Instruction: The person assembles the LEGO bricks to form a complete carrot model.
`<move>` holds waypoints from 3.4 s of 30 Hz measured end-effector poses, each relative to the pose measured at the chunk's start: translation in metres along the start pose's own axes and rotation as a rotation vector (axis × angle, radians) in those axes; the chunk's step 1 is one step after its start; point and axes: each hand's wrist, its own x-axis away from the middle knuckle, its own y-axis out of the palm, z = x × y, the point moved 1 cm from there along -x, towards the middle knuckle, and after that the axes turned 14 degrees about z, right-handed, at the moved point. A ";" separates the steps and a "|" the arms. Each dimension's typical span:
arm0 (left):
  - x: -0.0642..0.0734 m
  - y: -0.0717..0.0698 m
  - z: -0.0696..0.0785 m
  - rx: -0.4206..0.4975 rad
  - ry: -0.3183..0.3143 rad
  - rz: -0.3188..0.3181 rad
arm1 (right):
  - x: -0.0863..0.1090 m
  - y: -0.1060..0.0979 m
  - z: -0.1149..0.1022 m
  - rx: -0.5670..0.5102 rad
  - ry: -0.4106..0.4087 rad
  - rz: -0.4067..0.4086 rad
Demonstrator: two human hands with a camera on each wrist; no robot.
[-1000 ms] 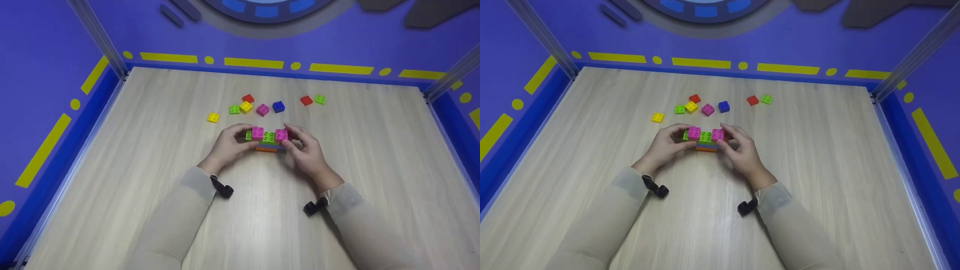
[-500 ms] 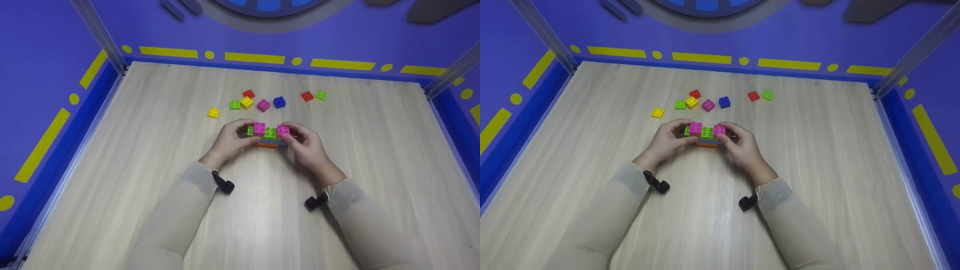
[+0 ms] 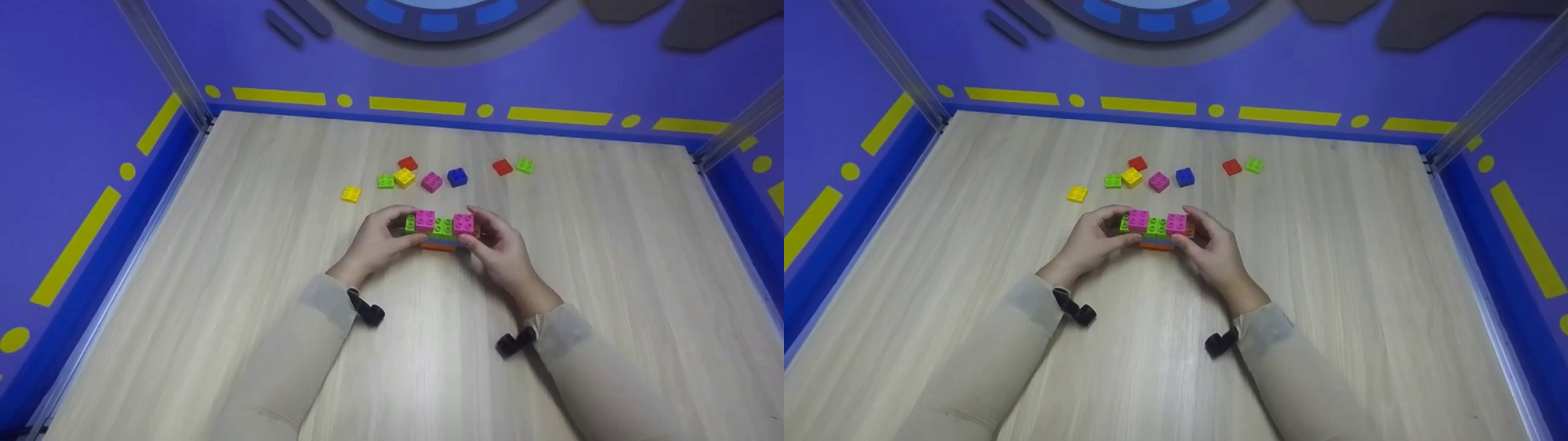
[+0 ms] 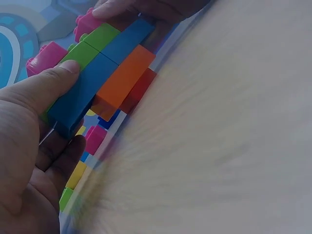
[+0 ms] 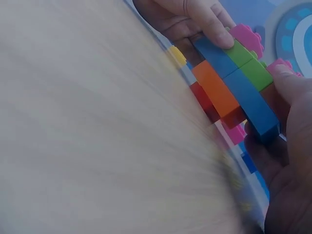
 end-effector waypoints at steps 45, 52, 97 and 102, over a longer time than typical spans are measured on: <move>-0.094 0.019 0.026 -0.580 -0.182 0.146 | 0.000 0.001 -0.001 0.013 0.027 0.011; -0.089 0.015 0.028 -0.509 -0.169 0.171 | 0.001 0.001 -0.001 -0.001 0.005 0.022; -0.009 -0.004 0.104 -0.249 0.093 -0.065 | 0.000 0.000 -0.001 0.043 -0.045 0.038; -0.008 -0.001 0.100 -0.260 0.122 -0.100 | 0.001 0.001 -0.001 0.054 -0.056 0.036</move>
